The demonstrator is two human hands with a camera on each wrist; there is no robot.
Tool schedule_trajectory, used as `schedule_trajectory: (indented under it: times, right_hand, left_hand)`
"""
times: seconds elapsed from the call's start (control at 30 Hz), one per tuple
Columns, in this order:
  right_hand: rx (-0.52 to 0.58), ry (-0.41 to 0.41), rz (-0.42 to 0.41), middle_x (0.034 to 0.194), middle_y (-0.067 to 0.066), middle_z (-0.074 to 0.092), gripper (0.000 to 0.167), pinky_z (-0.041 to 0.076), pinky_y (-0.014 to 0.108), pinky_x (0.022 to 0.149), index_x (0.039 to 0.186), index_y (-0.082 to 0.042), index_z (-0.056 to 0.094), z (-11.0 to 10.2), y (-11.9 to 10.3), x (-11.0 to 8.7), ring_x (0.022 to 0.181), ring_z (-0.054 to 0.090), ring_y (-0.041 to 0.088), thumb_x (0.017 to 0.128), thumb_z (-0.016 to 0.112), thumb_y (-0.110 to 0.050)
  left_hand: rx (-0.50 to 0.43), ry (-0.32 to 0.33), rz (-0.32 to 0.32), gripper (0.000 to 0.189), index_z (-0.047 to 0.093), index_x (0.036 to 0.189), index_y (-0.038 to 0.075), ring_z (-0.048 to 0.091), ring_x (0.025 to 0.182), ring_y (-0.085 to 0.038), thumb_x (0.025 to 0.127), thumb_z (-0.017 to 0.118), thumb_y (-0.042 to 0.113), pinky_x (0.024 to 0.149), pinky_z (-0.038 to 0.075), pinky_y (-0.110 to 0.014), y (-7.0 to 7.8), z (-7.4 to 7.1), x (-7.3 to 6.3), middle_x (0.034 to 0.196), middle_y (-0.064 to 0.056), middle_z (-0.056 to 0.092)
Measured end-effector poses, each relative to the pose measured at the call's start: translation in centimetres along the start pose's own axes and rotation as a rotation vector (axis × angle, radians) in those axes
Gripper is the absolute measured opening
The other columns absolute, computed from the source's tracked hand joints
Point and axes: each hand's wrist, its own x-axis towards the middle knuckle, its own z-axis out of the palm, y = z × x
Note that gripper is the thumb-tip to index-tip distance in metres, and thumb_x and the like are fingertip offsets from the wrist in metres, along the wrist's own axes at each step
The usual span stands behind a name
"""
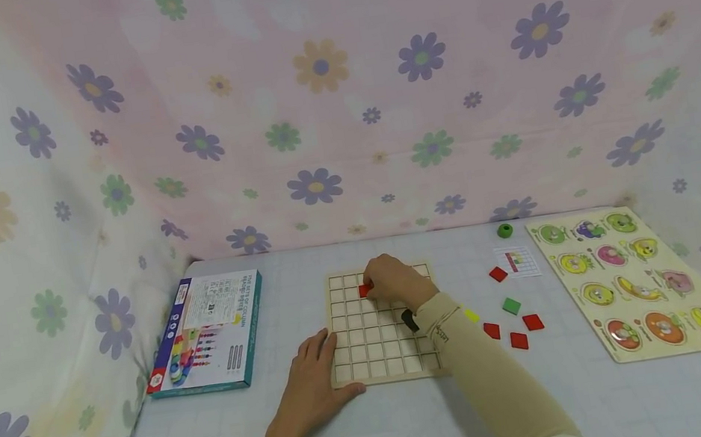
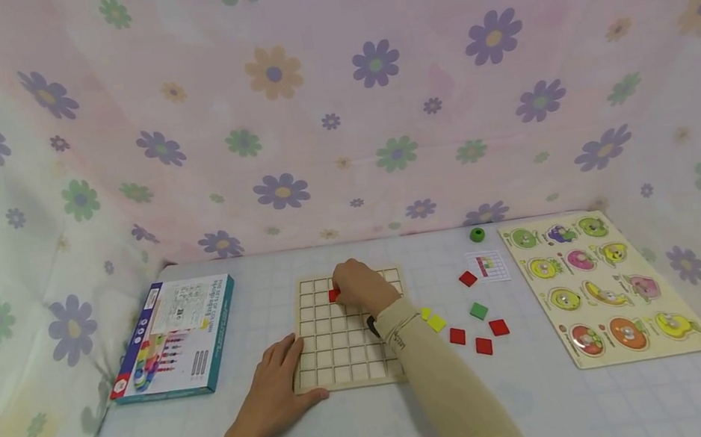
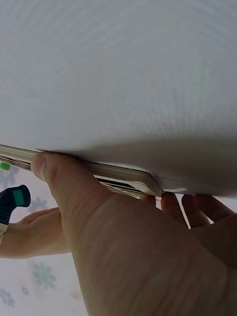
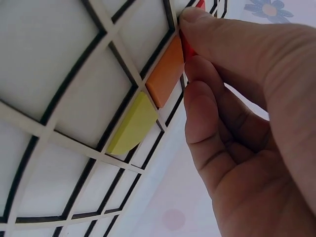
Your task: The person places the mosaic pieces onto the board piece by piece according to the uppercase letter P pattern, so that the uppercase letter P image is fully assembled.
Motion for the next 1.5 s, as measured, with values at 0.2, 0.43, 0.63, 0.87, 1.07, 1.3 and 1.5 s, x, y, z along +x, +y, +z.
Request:
schedule_trajectory:
  times: [0.2, 0.43, 0.63, 0.87, 1.07, 1.3, 1.5]
  right_hand:
    - [0.023, -0.003, 0.015, 0.099, 0.004, 0.075, 0.011, 0.056, 0.035, 0.077, 0.101, -0.010, 0.080, 0.0, 0.0, 0.0, 0.083, 0.064, 0.016, 0.093, 0.076, -0.017]
    - [0.020, -0.009, 0.021, 0.106, 0.006, 0.076, 0.019, 0.056, 0.035, 0.081, 0.108, -0.009, 0.079, 0.1, 0.2, 0.0, 0.089, 0.066, 0.018, 0.094, 0.076, -0.020]
    - [0.062, 0.033, -0.003, 0.113, 0.007, 0.076, 0.010, 0.053, 0.035, 0.082, 0.099, -0.011, 0.078, 0.1, 0.6, -0.4, 0.097, 0.068, 0.021, 0.094, 0.075, -0.019]
    - [0.174, 0.089, 0.053, 0.123, 0.010, 0.072, 0.032, 0.056, 0.041, 0.092, 0.126, -0.005, 0.072, -1.1, 2.6, -2.3, 0.108, 0.067, 0.025, 0.097, 0.070, -0.019]
    - [0.166, 0.128, 0.113, 0.118, 0.010, 0.072, 0.038, 0.057, 0.042, 0.090, 0.129, -0.004, 0.070, -2.1, 6.0, -4.4, 0.104, 0.067, 0.024, 0.097, 0.071, -0.023]
    - [0.162, 0.185, 0.170, 0.115, 0.014, 0.072, 0.040, 0.055, 0.046, 0.089, 0.129, -0.002, 0.069, -3.2, 10.0, -8.3, 0.104, 0.066, 0.029, 0.095, 0.072, -0.024]
    - [0.123, 0.264, 0.224, 0.110, 0.014, 0.073, 0.041, 0.055, 0.047, 0.087, 0.127, 0.000, 0.070, -3.3, 13.9, -11.8, 0.100, 0.066, 0.029, 0.094, 0.074, -0.024]
  left_hand:
    - [0.001, -0.001, 0.000, 0.100, 0.043, 0.152, 0.004, 0.040, 0.143, -0.038, 0.078, 0.083, 0.057, 0.112, 0.039, -0.059, 0.0, -0.1, 0.1, 0.157, -0.018, 0.041]
    - [-0.009, -0.004, -0.003, 0.099, 0.043, 0.152, 0.003, 0.040, 0.143, -0.039, 0.078, 0.084, 0.055, 0.112, 0.039, -0.060, 0.2, -0.4, 0.1, 0.157, -0.020, 0.041]
    - [-0.008, -0.010, -0.005, 0.099, 0.043, 0.152, 0.004, 0.040, 0.143, -0.039, 0.078, 0.083, 0.056, 0.112, 0.039, -0.060, 0.1, -0.3, 0.1, 0.157, -0.019, 0.041]
    - [-0.018, -0.019, -0.019, 0.099, 0.043, 0.153, 0.005, 0.039, 0.144, -0.039, 0.078, 0.083, 0.057, 0.113, 0.038, -0.060, 0.3, -0.3, 0.0, 0.158, -0.018, 0.040]
    - [-0.014, -0.028, -0.032, 0.100, 0.042, 0.154, 0.006, 0.038, 0.145, -0.038, 0.078, 0.082, 0.058, 0.114, 0.038, -0.059, 0.3, -0.3, 0.0, 0.159, -0.017, 0.039]
    - [-0.012, -0.031, -0.040, 0.101, 0.041, 0.154, 0.007, 0.037, 0.146, -0.038, 0.078, 0.081, 0.060, 0.115, 0.037, -0.059, 0.3, -0.2, 0.0, 0.160, -0.017, 0.038]
    - [-0.010, -0.030, -0.041, 0.102, 0.041, 0.154, 0.007, 0.037, 0.146, -0.038, 0.078, 0.080, 0.062, 0.115, 0.037, -0.059, 0.2, -0.1, 0.0, 0.160, -0.017, 0.038]
